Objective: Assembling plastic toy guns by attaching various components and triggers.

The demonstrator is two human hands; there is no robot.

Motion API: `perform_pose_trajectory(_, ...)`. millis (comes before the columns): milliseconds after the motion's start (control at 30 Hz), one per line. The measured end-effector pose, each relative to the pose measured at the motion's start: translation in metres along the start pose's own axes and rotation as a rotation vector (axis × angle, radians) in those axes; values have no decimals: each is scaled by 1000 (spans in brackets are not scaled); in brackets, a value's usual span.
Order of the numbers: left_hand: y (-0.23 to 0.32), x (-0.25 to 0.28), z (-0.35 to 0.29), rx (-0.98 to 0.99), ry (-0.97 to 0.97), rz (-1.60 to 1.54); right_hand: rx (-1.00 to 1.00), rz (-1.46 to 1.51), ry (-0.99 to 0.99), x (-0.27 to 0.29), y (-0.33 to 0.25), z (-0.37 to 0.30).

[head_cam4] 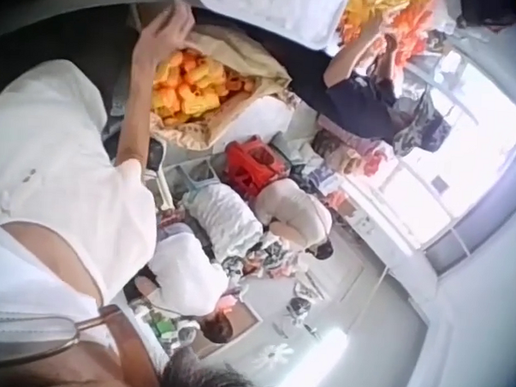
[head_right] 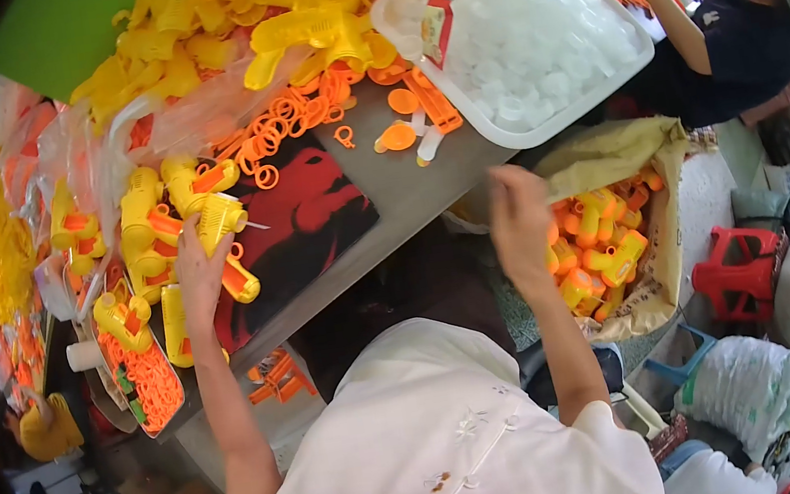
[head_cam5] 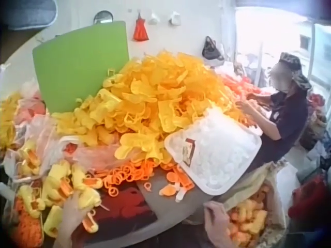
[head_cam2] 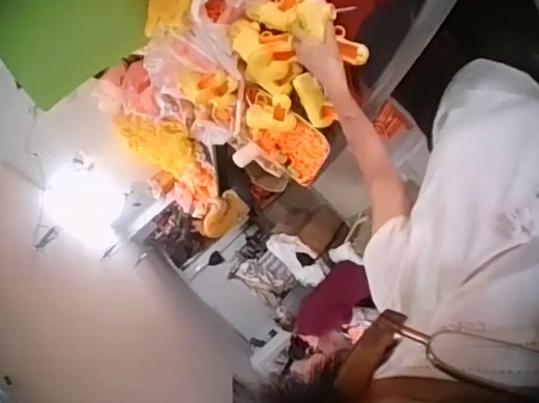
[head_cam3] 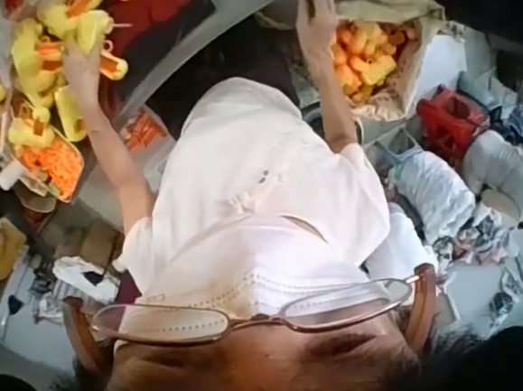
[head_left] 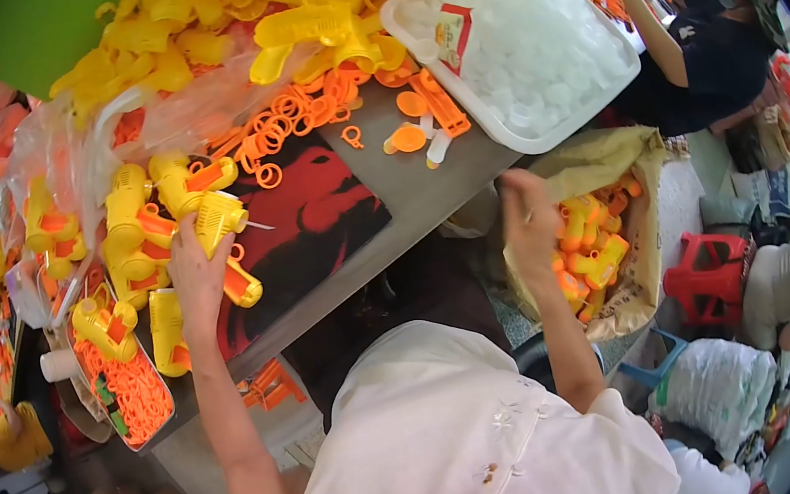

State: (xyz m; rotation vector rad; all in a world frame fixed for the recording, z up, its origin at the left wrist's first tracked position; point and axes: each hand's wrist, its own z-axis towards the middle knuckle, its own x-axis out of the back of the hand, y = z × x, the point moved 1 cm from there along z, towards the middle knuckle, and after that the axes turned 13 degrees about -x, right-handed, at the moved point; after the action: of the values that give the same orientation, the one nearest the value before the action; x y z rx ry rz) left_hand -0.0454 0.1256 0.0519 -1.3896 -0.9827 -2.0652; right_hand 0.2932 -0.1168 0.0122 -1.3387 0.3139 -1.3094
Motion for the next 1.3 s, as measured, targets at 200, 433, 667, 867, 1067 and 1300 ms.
perform_pose_trajectory(200,29,26,-16,127,233,-477,317,-8,-351,-122,-65,70)
perform_pose_trajectory(433,36,35,-54,187,442,-882,494,-330,-304,-178,-64,106)
perform_pose_trajectory(667,30,19,-68,288,490,-1021,347,76,-554,-145,-69,84)
perform_pose_trajectory(867,25,20,-72,286,595,-1073,70,280,-1512,-50,-90,27)
perform_pose_trajectory(1067,42,13,-64,241,635,-1107,538,-438,-946,-137,51,-78)
perform_pose_trajectory(1300,57,17,-95,276,671,-1082,522,-59,-724,-255,103,-81)
